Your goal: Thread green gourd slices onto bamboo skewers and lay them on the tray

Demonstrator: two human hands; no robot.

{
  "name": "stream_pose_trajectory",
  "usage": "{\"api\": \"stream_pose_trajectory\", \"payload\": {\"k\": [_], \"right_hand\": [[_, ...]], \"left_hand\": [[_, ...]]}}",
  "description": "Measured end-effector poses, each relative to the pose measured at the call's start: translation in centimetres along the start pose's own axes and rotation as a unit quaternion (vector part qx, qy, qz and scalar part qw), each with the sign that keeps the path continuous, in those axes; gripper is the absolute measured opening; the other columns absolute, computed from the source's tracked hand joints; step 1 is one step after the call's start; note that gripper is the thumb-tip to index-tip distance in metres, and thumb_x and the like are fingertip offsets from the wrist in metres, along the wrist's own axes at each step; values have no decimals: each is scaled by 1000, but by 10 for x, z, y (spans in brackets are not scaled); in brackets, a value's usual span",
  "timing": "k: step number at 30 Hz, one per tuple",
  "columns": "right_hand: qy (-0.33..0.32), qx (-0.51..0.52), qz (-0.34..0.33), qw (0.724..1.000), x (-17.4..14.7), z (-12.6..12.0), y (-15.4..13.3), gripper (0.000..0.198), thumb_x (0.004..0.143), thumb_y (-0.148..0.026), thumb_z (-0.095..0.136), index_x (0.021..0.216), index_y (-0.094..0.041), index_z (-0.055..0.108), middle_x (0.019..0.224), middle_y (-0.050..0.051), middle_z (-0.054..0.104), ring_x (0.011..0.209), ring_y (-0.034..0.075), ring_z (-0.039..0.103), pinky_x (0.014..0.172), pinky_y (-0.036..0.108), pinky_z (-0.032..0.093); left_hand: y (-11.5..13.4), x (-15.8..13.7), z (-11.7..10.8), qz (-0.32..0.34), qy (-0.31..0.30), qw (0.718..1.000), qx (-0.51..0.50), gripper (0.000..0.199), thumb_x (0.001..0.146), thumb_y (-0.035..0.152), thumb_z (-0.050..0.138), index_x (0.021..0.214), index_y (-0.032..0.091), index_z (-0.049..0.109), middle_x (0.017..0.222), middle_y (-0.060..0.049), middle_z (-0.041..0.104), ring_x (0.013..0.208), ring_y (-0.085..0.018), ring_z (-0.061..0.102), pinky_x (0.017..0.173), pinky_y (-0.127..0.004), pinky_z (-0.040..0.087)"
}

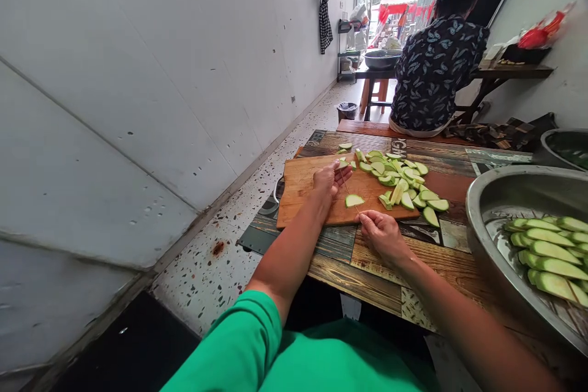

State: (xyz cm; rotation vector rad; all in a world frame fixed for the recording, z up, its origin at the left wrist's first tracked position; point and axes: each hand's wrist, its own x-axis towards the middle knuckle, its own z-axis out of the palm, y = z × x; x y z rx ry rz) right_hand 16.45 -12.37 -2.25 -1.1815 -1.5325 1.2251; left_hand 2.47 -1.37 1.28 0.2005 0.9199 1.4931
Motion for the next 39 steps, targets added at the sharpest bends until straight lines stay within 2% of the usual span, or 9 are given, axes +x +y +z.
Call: {"api": "stream_pose_trajectory", "payload": {"k": [10, 15, 19, 25, 28, 31, 35, 37, 39], "right_hand": [[46, -134, -58, 988, 0, -3, 1, 29, 79, -42, 50, 69, -17, 63, 50, 1, 51, 47, 13, 43, 45, 24, 32], [-18, 75, 66, 995, -1, 1, -2, 31, 75, -49, 57, 75, -18, 57, 42, -7, 38, 34, 7, 29, 34, 21, 20], [-87, 272, 162, 945, 0, -4, -10, 32, 69, -44, 68, 82, -17, 56, 45, -12, 34, 31, 2, 18, 32, 17, 13], [-137, 331, 182, 916, 7, -19, -14, 25, 69, -35, 68, 82, -17, 58, 47, -12, 28, 35, 2, 13, 33, 17, 12], [-88, 241, 148, 955, 5, -14, -11, 30, 71, -43, 65, 83, -17, 58, 46, -11, 31, 34, 4, 17, 33, 19, 14], [28, 1, 18, 999, 1, -6, -6, 29, 77, -45, 57, 78, -16, 62, 51, -2, 48, 42, 10, 39, 40, 22, 28], [111, -280, -141, 943, -1, -2, 0, 27, 83, -34, 45, 74, -17, 63, 72, 10, 66, 64, 19, 59, 62, 28, 41], [112, -300, -153, 935, -1, -3, 1, 28, 83, -32, 43, 75, -16, 64, 75, 12, 67, 66, 21, 61, 64, 30, 41], [96, -235, -123, 959, -1, -3, 0, 27, 83, -35, 45, 77, -16, 64, 71, 9, 65, 62, 20, 60, 59, 29, 41]], "left_hand": [[-3, -5, 1, 12, -16, 1000, -1, 7, 80, 16, 61, 76, 11, 61, 70, -9, 68, 79, -21, 69, 84, -38, 53], [-2, -4, 1, 9, -16, 1000, -3, 7, 82, 13, 58, 76, 11, 61, 64, -7, 66, 75, -20, 69, 82, -37, 54], [-1, 1, 0, 0, -16, 1000, -25, 10, 81, 9, 56, 72, 10, 59, 67, -9, 67, 76, -21, 70, 81, -38, 55], [2, 2, -2, -36, -12, 997, -69, 5, 81, 9, 55, 79, 10, 60, 86, -15, 70, 85, -22, 69, 79, -36, 56], [2, 0, -1, -42, -15, 996, -74, 7, 82, 9, 55, 85, 10, 60, 88, -14, 70, 85, -21, 69, 77, -34, 57], [0, -1, 1, -22, -14, 998, -65, 5, 83, 13, 57, 84, 10, 61, 83, -13, 70, 83, -21, 70, 78, -35, 56], [-5, -2, 2, 0, -14, 999, -50, 8, 84, 16, 57, 82, 10, 61, 72, -9, 68, 77, -20, 70, 79, -36, 56], [-6, -2, 2, 5, -15, 999, -46, 8, 83, 16, 57, 81, 9, 62, 71, -9, 67, 76, -20, 70, 79, -36, 55], [-6, -2, 2, 7, -17, 999, -48, 9, 83, 16, 58, 81, 9, 62, 72, -10, 67, 78, -21, 70, 80, -37, 55]]}}
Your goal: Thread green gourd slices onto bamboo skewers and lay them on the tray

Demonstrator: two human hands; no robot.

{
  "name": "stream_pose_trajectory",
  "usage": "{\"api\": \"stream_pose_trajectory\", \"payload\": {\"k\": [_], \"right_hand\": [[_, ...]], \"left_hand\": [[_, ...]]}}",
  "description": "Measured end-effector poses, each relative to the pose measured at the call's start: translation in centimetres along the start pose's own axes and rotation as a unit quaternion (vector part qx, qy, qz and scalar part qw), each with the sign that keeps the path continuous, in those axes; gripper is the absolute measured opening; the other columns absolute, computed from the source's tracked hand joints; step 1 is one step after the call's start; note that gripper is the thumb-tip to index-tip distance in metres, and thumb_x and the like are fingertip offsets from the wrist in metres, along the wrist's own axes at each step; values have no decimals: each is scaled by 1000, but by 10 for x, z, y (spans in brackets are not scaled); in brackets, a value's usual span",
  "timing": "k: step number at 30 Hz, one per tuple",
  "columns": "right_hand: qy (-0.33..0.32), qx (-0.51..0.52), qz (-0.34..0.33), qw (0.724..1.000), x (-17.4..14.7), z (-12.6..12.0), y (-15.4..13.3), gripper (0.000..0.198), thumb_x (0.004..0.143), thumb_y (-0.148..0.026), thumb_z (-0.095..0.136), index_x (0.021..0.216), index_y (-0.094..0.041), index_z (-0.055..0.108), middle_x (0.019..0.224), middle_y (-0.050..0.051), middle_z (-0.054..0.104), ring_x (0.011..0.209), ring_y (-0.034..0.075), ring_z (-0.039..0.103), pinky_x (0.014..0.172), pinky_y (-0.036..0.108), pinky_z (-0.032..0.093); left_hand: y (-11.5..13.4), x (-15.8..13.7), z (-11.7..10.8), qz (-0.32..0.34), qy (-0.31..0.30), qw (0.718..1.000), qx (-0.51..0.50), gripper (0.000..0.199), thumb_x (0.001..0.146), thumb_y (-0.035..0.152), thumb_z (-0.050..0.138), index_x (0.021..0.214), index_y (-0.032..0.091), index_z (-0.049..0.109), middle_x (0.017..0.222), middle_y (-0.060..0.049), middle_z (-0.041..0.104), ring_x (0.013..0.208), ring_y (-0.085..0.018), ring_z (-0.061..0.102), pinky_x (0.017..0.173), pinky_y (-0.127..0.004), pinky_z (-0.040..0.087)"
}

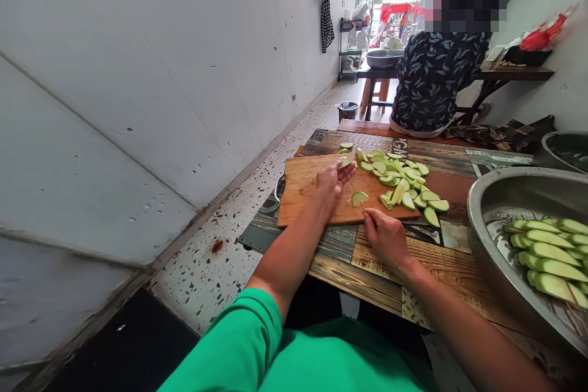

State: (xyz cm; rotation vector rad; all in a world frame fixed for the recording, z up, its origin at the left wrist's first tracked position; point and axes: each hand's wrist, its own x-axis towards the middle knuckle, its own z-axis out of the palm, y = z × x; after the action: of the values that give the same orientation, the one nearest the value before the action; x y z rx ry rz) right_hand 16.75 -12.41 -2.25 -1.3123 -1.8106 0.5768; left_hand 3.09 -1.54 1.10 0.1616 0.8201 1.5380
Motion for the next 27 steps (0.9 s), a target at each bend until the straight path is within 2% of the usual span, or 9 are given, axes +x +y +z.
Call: {"api": "stream_pose_trajectory", "payload": {"k": [2, 5, 7, 9, 11, 16, 18, 21, 27], "right_hand": [[-43, 142, 86, 985, 1, 0, -3, 28, 81, -41, 50, 81, -16, 62, 56, 2, 56, 46, 14, 50, 46, 25, 35], [-124, 370, 221, 894, 3, -2, -9, 31, 75, -48, 58, 83, -18, 57, 43, -10, 34, 31, 6, 24, 33, 20, 18], [-157, 459, 256, 836, 5, -5, -13, 33, 71, -48, 64, 84, -18, 55, 44, -12, 31, 31, 3, 18, 32, 18, 14], [-170, 489, 262, 815, 6, -7, -13, 35, 69, -46, 68, 84, -18, 56, 45, -12, 31, 31, 3, 17, 32, 18, 13], [-154, 462, 256, 835, 6, -6, -10, 35, 69, -47, 67, 84, -17, 58, 44, -12, 32, 31, 3, 18, 32, 18, 14], [-4, 146, 81, 986, 1, 2, 0, 29, 78, -41, 55, 76, -15, 66, 57, 3, 59, 49, 14, 52, 48, 26, 38], [31, 31, 3, 999, -1, 4, 2, 29, 81, -37, 50, 78, -14, 68, 73, 9, 69, 66, 20, 62, 62, 29, 43], [39, -31, -33, 998, -1, 4, 4, 33, 84, -35, 44, 83, -13, 69, 81, 13, 71, 72, 23, 65, 67, 31, 45], [-11, 105, 39, 994, 3, 3, 8, 36, 83, -40, 48, 83, -11, 69, 57, 4, 61, 48, 14, 50, 48, 25, 37]], "left_hand": [[1, 0, -1, -4, -2, 1000, -6, 9, 83, 17, 58, 81, 9, 62, 73, -10, 68, 78, -21, 70, 79, -37, 55], [1, 2, -2, -14, -10, 1000, -5, 7, 83, 13, 55, 80, 10, 61, 69, -8, 67, 75, -19, 69, 77, -35, 56], [1, 2, -2, -20, -11, 1000, 1, 9, 83, 10, 53, 79, 10, 61, 66, -7, 66, 72, -18, 69, 76, -34, 56], [1, 3, -2, -24, -10, 1000, 5, 11, 84, 9, 51, 78, 10, 60, 65, -7, 66, 69, -17, 69, 74, -33, 56], [1, 2, -2, -22, -9, 1000, 5, 10, 84, 9, 52, 79, 10, 60, 65, -7, 66, 68, -17, 69, 74, -33, 56], [-2, 0, 0, -17, -1, 1000, -10, 11, 83, 18, 59, 86, 8, 62, 77, -11, 68, 78, -20, 70, 80, -37, 55], [-4, -1, 0, -19, 0, 1000, -13, 13, 83, 21, 60, 88, 9, 62, 82, -13, 69, 82, -21, 69, 81, -37, 55], [-4, -1, 0, -17, -5, 1000, -14, 15, 83, 22, 60, 89, 9, 62, 82, -13, 69, 83, -22, 69, 80, -37, 55], [-6, 1, -2, -18, -13, 1000, 6, 9, 82, 17, 59, 85, 9, 62, 74, -10, 68, 76, -20, 69, 77, -35, 56]]}}
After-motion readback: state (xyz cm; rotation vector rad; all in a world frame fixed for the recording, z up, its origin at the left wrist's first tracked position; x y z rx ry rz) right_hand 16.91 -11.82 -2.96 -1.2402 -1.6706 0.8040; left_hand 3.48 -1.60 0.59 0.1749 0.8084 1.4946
